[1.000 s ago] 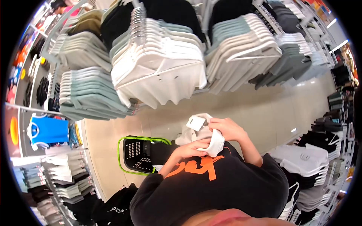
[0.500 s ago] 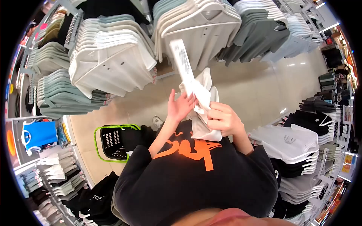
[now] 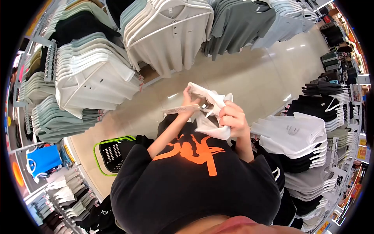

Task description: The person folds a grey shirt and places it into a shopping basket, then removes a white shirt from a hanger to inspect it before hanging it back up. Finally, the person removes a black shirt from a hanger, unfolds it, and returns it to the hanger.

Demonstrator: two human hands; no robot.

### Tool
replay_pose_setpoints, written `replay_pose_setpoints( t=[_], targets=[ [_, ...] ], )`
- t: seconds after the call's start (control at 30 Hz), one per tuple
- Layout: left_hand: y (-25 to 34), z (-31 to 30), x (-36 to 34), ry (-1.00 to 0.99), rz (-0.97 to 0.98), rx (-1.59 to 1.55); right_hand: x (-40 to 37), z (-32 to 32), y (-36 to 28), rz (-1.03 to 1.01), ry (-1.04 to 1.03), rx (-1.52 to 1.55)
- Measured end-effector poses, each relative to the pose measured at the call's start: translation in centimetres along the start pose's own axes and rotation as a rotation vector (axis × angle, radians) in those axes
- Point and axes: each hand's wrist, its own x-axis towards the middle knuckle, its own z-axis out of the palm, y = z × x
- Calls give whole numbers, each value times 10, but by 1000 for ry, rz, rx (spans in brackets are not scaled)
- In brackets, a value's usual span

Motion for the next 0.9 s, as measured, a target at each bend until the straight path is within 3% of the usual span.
replay_pose_setpoints(
  t=[0.07, 0.1, 0.13, 0.17, 0.23, 0.33, 0.4, 0.6, 0.73, 0.77, 0.87, 0.9],
  targets=[
    [-23, 0, 4, 183, 430, 425, -4, 2, 6, 23, 50, -23],
    [-5, -7, -1, 194, 474, 483, -5, -3, 10, 89, 74, -53],
    [8, -16, 2, 163, 323, 443, -7, -6, 16, 138, 107, -50],
    [21, -23, -2, 135, 297, 307, -11, -7, 24, 187, 140, -48],
    [27, -38, -1, 198, 340, 275, -15, -11, 36, 244, 141, -41],
    [42, -49, 3, 476, 470, 556, -16, -5, 48, 310, 103, -51],
    [94, -42, -5, 670, 458, 695, -13, -2, 65, 353, 132, -67],
    [110, -76, 36, 815, 691, 880, 17, -15, 112, 383, 20, -54],
    [94, -98, 75, 763, 703, -20, 54, -19, 147, 324, -168, -107],
    [90, -103, 87, 714, 816, -191, 63, -17, 158, 295, -204, -116],
    [99, -115, 95, 719, 768, 236, 88, -7, 186, 257, -296, -138],
    [89, -114, 104, 619, 715, -18, 96, -6, 193, 276, -317, -149]
  ],
)
